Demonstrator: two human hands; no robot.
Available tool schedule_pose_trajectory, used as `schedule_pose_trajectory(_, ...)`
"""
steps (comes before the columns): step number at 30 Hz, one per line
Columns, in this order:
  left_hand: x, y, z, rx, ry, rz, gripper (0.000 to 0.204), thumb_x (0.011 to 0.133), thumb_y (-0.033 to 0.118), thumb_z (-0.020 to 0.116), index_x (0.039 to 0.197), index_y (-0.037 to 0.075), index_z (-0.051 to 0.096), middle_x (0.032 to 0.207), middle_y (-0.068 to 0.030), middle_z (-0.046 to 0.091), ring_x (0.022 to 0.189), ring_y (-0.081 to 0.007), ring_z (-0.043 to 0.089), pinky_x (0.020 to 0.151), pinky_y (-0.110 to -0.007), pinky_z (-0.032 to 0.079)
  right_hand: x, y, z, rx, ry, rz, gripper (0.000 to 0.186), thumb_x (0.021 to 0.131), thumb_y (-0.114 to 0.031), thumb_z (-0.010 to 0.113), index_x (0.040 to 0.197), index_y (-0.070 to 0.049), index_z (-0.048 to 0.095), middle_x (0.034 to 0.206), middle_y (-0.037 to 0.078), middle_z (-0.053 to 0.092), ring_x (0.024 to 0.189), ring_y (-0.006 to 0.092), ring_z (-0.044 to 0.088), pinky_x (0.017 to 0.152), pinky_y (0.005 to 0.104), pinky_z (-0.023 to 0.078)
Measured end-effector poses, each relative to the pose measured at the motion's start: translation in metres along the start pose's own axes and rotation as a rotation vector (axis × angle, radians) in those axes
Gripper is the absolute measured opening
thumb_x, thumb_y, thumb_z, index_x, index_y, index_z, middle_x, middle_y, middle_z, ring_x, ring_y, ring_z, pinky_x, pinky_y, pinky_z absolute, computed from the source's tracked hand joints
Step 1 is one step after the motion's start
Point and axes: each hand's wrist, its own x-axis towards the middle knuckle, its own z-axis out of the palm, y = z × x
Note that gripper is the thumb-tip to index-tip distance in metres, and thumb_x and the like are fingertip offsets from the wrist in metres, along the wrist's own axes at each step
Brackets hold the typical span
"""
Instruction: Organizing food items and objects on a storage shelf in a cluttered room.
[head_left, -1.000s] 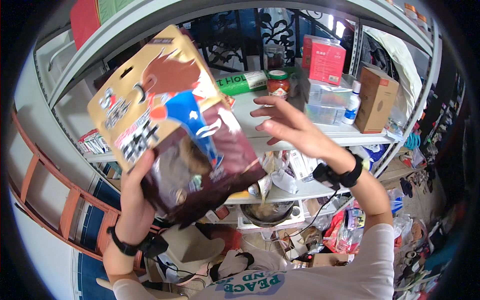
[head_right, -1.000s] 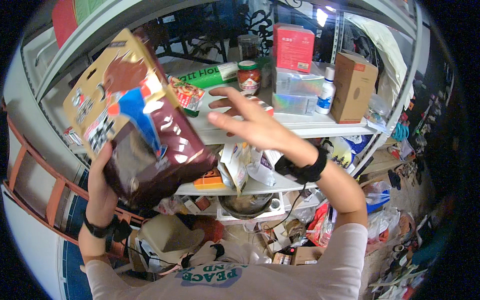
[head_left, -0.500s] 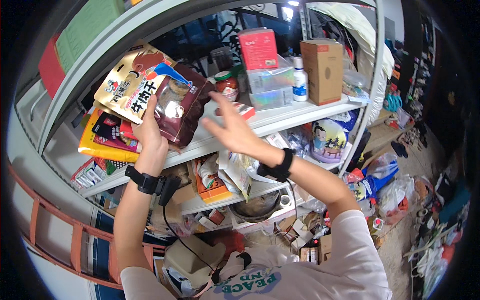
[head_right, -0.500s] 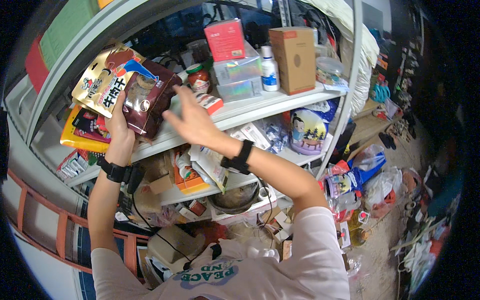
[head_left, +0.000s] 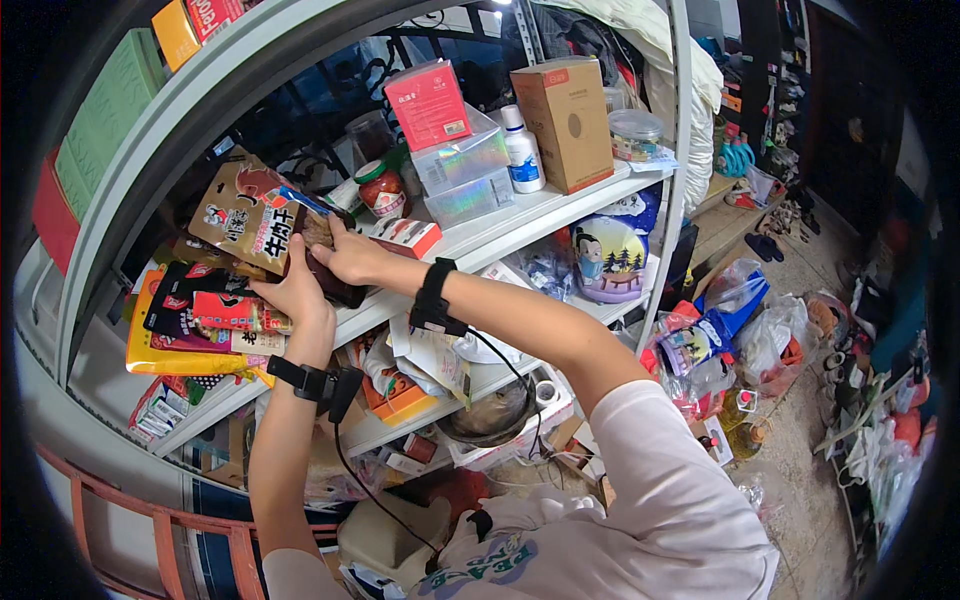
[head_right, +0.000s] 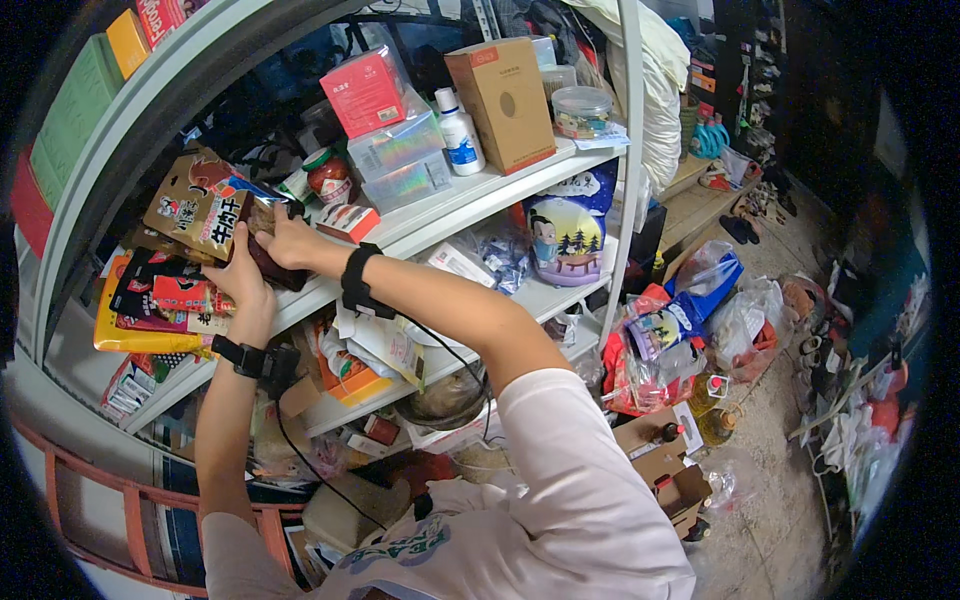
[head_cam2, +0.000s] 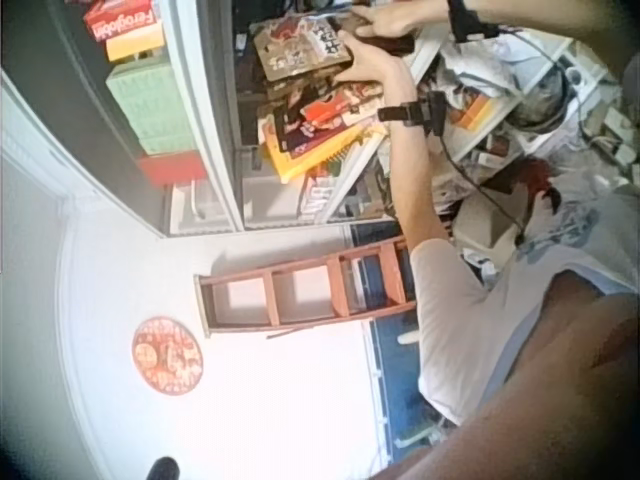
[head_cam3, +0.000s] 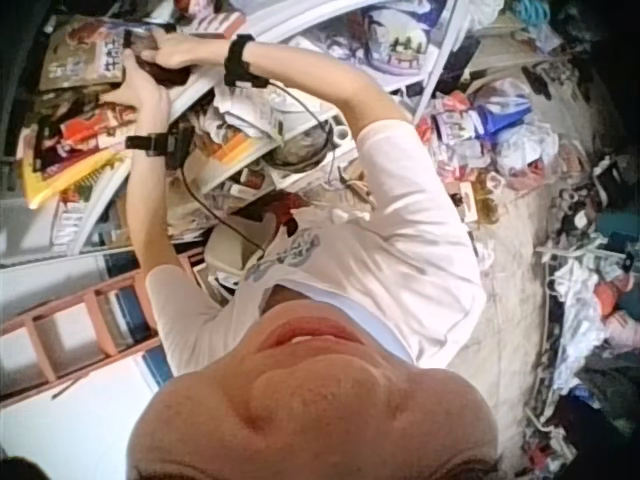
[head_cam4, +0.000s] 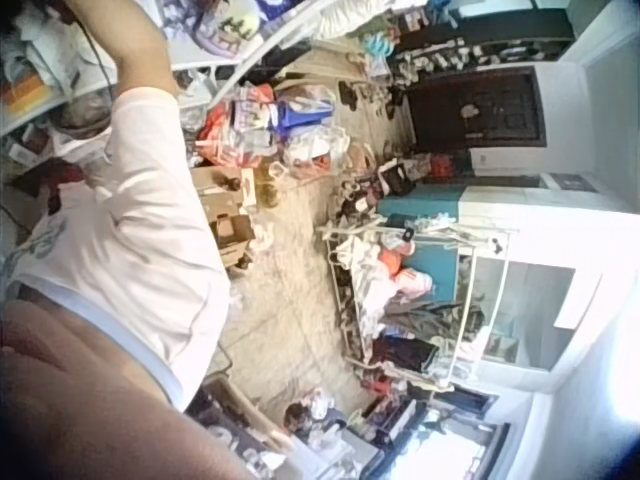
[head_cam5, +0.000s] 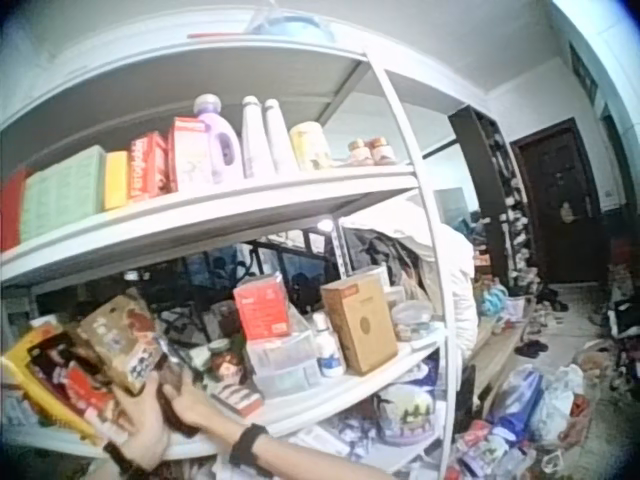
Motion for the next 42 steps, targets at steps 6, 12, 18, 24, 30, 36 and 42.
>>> schedule_pose_trajectory(6, 0.021, -0.027, -0.001, 0.084, 0.032, 0.020, 0.075, 0.067, 0.015, 0.078, 0.118, -0.007, 0.027, 0.118, -0.0204, 0.045, 0.106, -0.0238, 0.048, 0.091, -0.034, 0.041, 0.010, 0.003, 0.005, -0.103, 0.009, 0.005, 0.071, 0.086, -0.035, 0.046, 0.132, 0.013, 0.019, 0.115, 0.040, 0.042, 0.102, 0.0480, 0.050, 0.092, 0.0431, 0.039)
schedule_pose_trajectory(12, 0.044, -0.052, -0.017, 0.228, -0.018, -0.075, 0.076, 0.067, 0.015, 0.078, 0.119, -0.008, 0.029, 0.119, -0.0195, 0.047, 0.104, -0.0213, 0.050, 0.090, -0.034, 0.042, -0.015, 0.011, 0.014, -0.190, 0.015, -0.060, 0.070, 0.080, -0.024, 0.055, 0.131, 0.010, 0.020, 0.126, 0.045, 0.023, 0.113, 0.0498, 0.040, 0.097, 0.0432, 0.035)
schedule_pose_trajectory(18, 0.050, -0.036, -0.031, 0.070, -0.426, -0.266, 0.052, 0.071, 0.014, 0.074, 0.115, 0.000, 0.052, 0.112, -0.0074, 0.056, 0.100, -0.0172, 0.052, 0.087, -0.030, 0.040, -0.025, 0.025, 0.001, -0.183, 0.107, -0.181, 0.038, 0.076, -0.016, 0.058, 0.108, 0.003, 0.048, 0.104, 0.025, 0.054, 0.101, 0.0392, 0.052, 0.087, 0.0432, 0.042)
schedule_pose_trajectory(24, 0.031, 0.029, -0.033, 0.247, -0.536, -0.568, 0.041, 0.072, 0.021, 0.072, 0.103, 0.000, 0.056, 0.114, -0.0129, 0.047, 0.111, -0.0200, 0.037, 0.099, -0.037, 0.027, -0.015, 0.035, -0.029, -0.445, 0.111, -0.075, 0.053, 0.076, -0.026, 0.062, 0.119, 0.001, 0.046, 0.106, 0.023, 0.058, 0.101, 0.0356, 0.056, 0.087, 0.0393, 0.043)
schedule_pose_trajectory(30, 0.013, 0.076, -0.092, -0.015, -0.566, -0.696, 0.039, 0.078, 0.014, 0.065, 0.109, -0.004, 0.050, 0.112, -0.0135, 0.047, 0.105, -0.0256, 0.046, 0.096, -0.039, 0.038, -0.066, 0.019, -0.064, 0.079, -0.085, -0.125, 0.035, 0.083, -0.011, 0.055, 0.116, 0.000, 0.051, 0.095, 0.015, 0.064, 0.083, 0.0216, 0.064, 0.070, 0.0302, 0.052)
schedule_pose_trajectory(36, -0.064, 0.118, -0.162, -0.027, -0.552, -0.717, 0.035, 0.082, 0.011, 0.058, 0.111, -0.005, 0.048, 0.116, -0.0184, 0.050, 0.109, -0.0267, 0.051, 0.093, -0.036, 0.043, -0.158, 0.043, -0.093, 0.339, -0.086, 0.075, 0.030, 0.079, 0.007, 0.041, 0.105, 0.003, 0.054, 0.088, 0.014, 0.065, 0.071, 0.0182, 0.064, 0.059, 0.0278, 0.053)
schedule_pose_trajectory(42, -0.134, 0.133, -0.212, 0.247, -0.797, -0.665, 0.027, 0.080, -0.002, 0.058, 0.106, 0.000, 0.052, 0.101, -0.0080, 0.058, 0.092, -0.0157, 0.059, 0.082, -0.028, 0.048, -0.195, 0.077, -0.069, 0.319, -0.134, 0.299, 0.029, 0.079, 0.006, 0.042, 0.105, 0.002, 0.053, 0.089, 0.014, 0.065, 0.069, 0.0178, 0.064, 0.053, 0.0247, 0.050)
